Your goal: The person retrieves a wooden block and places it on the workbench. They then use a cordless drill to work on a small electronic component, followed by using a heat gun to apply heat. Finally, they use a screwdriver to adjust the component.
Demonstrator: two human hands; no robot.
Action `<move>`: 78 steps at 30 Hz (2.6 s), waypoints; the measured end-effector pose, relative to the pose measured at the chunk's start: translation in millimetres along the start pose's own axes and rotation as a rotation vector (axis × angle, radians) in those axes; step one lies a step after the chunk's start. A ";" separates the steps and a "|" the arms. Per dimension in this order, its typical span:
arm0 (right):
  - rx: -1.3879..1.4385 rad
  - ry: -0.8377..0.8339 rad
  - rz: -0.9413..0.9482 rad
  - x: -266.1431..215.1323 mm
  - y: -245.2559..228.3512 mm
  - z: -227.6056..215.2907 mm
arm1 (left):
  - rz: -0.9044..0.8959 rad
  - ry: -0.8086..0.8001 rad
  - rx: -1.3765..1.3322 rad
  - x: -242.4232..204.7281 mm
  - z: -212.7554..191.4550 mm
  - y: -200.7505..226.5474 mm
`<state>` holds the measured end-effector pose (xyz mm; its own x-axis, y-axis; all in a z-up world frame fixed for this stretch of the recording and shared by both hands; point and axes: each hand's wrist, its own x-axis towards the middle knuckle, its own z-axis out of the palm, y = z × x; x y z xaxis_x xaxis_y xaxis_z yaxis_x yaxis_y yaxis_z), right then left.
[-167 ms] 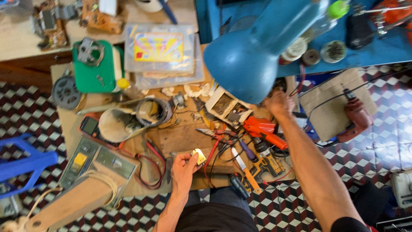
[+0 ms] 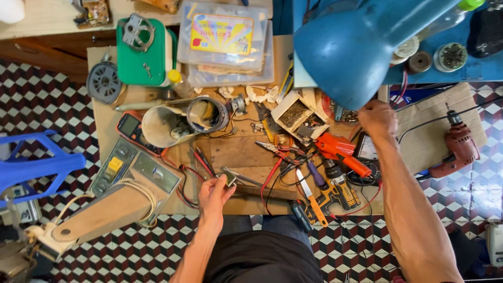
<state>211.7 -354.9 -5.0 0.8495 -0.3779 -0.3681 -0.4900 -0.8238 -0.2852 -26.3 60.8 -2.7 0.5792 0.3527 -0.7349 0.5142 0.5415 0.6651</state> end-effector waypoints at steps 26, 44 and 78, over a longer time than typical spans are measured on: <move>1.033 -0.333 -0.281 -305.8 -117.1 113.7 | -0.393 -0.369 -0.408 12.9 -11.1 38.2; 0.644 -0.271 -0.169 -316.5 -80.3 142.7 | 0.002 -0.176 0.158 77.7 -35.5 18.7; 0.319 0.035 -0.696 -259.1 -90.0 205.3 | 0.140 -0.116 0.466 58.6 -154.5 -12.4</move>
<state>-4.5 -96.1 -65.6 0.9860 0.1658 0.0167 0.1321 -0.7167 -0.6847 -96.4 192.6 -74.4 0.7154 0.2962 -0.6328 0.6395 0.0871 0.7638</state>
